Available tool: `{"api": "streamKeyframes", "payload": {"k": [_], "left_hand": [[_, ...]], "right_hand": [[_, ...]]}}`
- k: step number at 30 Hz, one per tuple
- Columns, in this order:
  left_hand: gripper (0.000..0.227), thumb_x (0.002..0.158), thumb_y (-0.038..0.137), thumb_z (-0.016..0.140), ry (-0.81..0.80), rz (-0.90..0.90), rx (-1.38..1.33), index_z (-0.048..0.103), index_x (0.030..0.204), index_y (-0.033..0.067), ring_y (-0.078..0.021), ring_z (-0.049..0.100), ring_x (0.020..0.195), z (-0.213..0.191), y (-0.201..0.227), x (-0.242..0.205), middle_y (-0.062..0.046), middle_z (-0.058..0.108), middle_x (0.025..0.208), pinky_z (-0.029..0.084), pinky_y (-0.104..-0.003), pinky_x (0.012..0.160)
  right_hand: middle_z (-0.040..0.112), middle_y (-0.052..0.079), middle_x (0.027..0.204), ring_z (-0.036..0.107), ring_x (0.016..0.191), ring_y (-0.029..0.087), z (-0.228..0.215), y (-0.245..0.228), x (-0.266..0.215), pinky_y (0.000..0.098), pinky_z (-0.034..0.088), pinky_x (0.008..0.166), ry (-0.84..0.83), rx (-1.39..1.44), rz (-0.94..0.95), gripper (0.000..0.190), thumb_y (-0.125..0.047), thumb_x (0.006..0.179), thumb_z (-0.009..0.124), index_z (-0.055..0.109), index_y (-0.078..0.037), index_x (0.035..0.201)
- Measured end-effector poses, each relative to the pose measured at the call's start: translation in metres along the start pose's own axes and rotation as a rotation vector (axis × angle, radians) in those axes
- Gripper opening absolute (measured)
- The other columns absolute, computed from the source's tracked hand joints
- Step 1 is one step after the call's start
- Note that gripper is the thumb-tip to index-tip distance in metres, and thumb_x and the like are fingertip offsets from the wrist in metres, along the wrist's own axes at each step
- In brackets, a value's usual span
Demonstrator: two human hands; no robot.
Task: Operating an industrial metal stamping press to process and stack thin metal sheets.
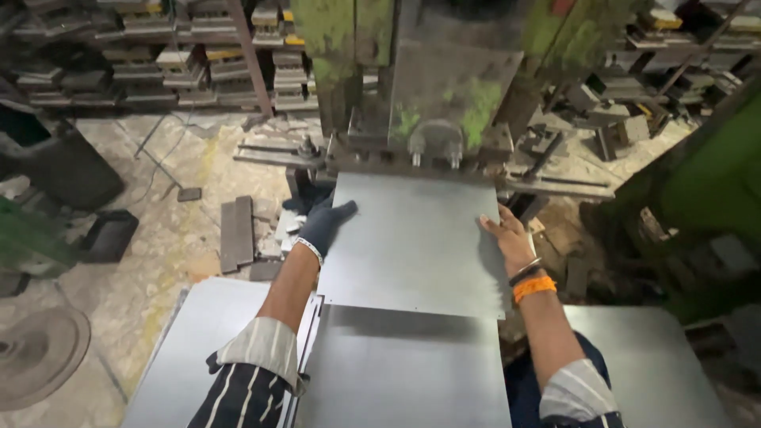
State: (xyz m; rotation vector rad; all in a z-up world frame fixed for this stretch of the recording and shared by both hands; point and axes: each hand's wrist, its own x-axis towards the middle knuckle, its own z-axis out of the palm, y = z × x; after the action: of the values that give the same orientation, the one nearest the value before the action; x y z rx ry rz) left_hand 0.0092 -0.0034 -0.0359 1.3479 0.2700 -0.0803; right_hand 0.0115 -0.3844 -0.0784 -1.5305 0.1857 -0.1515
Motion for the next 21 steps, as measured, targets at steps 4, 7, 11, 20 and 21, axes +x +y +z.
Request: {"api": "streamKeyframes", "payload": {"k": [4,7,11,20,21], "left_hand": [[0.064,0.082,0.026,0.086,-0.098,0.102,0.18,0.062,0.138,0.0067,-0.0354,0.061,0.125,-0.018,-0.004,-0.061,-0.021,0.065,0.131,0.048,-0.051,0.109],[0.09,0.084,0.05,0.08,-0.03,-0.062,0.514,0.041,0.158,0.018,-0.0409,0.036,0.149,-0.024,0.007,-0.142,-0.021,0.041,0.159,0.027,-0.054,0.125],[0.067,0.081,-0.004,0.067,0.004,-0.177,-0.012,0.055,0.146,0.0004,-0.0296,0.068,0.106,-0.055,-0.03,-0.177,-0.02,0.072,0.127,0.052,-0.038,0.097],[0.048,0.079,-0.002,0.066,0.194,0.025,0.078,0.07,0.127,0.0005,-0.0218,0.067,0.083,-0.051,-0.046,-0.152,-0.014,0.076,0.102,0.055,-0.031,0.08],[0.042,0.082,0.0,0.064,0.306,0.15,0.086,0.073,0.123,0.0052,-0.0182,0.065,0.078,-0.056,-0.05,-0.142,-0.009,0.075,0.093,0.054,-0.029,0.078]], "right_hand": [[0.067,0.024,0.085,0.057,0.079,0.022,0.011,-0.046,-0.095,0.0388,0.053,0.071,-0.005,-0.298,-0.307,0.041,0.001,0.084,0.077,0.066,0.012,0.121],[0.068,0.022,0.099,0.061,0.082,0.025,0.006,-0.048,-0.167,0.0389,0.057,0.073,-0.034,-0.188,0.011,0.057,0.0,0.088,0.071,0.055,0.004,0.142],[0.068,0.019,0.128,0.064,0.104,0.026,0.014,-0.045,-0.227,0.0349,0.049,0.091,0.06,-0.003,0.332,0.063,0.006,0.084,0.065,0.053,0.002,0.145],[0.063,0.018,0.111,0.059,0.092,0.028,-0.007,0.005,-0.207,0.037,0.05,0.081,0.233,-0.742,-0.165,0.055,-0.019,0.08,0.076,0.065,-0.002,0.131],[0.055,0.017,0.123,0.056,0.107,0.035,-0.007,0.004,-0.201,0.0444,0.048,0.092,0.367,-1.077,-0.493,0.051,-0.025,0.08,0.075,0.069,-0.01,0.128]]}}
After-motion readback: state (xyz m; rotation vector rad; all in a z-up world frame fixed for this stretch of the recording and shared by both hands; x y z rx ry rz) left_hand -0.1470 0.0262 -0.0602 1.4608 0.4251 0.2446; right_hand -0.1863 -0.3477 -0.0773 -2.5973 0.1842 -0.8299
